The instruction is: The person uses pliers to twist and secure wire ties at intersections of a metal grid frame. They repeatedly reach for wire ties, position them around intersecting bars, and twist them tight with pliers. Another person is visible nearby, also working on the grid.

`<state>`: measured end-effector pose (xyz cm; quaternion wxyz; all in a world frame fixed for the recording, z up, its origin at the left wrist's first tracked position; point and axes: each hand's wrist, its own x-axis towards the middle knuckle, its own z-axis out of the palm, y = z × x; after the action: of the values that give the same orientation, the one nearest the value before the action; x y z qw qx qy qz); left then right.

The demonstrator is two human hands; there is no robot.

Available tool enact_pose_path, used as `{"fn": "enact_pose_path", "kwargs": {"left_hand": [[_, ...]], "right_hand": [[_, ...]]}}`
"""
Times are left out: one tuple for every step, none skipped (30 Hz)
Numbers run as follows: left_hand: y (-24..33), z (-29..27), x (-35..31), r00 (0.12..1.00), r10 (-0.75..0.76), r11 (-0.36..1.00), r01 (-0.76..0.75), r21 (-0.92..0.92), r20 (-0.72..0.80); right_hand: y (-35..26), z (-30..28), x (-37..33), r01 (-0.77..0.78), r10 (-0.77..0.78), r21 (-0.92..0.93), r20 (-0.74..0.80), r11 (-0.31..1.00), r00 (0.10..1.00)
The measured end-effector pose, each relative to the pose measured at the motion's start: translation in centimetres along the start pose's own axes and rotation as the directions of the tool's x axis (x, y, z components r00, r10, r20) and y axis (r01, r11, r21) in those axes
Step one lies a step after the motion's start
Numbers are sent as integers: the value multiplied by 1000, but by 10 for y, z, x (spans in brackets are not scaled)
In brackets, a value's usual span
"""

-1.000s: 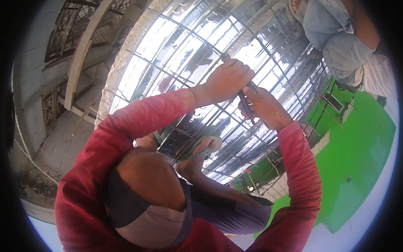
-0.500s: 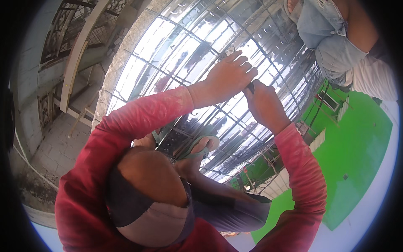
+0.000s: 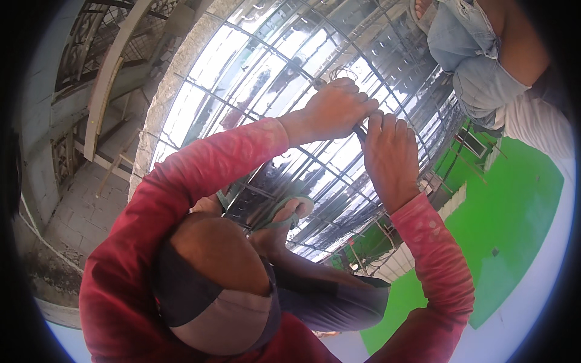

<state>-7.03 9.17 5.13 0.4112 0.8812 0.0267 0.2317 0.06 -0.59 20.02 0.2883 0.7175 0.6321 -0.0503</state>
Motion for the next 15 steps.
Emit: {"fn": "enact_pose_path", "kwargs": {"left_hand": [[0,0,-1,999,-2,1000,2,-6,36],[-3,-1,-4,999,31,1000,-31,0,-44],[-6,-4,-8,989,71,997,-71,5,-126],[-6,-5,-10,972,110,994,-110,12,-207],[-1,-5,-12,968,95,993,-109,-47,-232],[6,-3,-18,962,79,989,-109,-100,-263],[9,0,-22,955,62,982,-111,-153,-292],[7,2,-21,984,42,980,-74,-186,-173],[4,5,-20,992,42,984,-62,-170,-119],[1,7,-18,997,41,987,-51,-154,-63],[-1,10,-17,999,41,990,-41,-138,-8],[-1,8,-14,1000,25,990,-24,-142,10],[0,6,-11,1000,11,989,-7,-147,28],[1,4,-8,999,-3,988,10,-151,47],[0,4,-4,999,-27,985,33,-168,33]], "right_hand": [[1,-1,1,5,-6,15,56,1000,998],[2,-3,5,-41,22,118,158,992,987],[5,-6,8,-103,45,209,264,973,964],[7,-7,12,-173,57,291,367,941,928],[14,-3,14,-435,60,567,560,699,827],[26,0,17,-660,-30,674,707,332,707],[31,1,19,-802,-190,591,781,-82,595],[27,0,14,-843,-214,464,825,-271,523],[24,-2,13,-839,-192,481,825,-255,531],[22,-4,12,-834,-169,497,825,-240,540],[19,-8,12,-829,-146,512,824,-224,548],[16,-20,16,-824,-16,564,825,-52,565],[12,-15,11,-607,161,734,588,306,793],[6,-4,4,-320,200,687,252,652,947],[1,-3,0,-34,85,431,-102,902,991]]}}
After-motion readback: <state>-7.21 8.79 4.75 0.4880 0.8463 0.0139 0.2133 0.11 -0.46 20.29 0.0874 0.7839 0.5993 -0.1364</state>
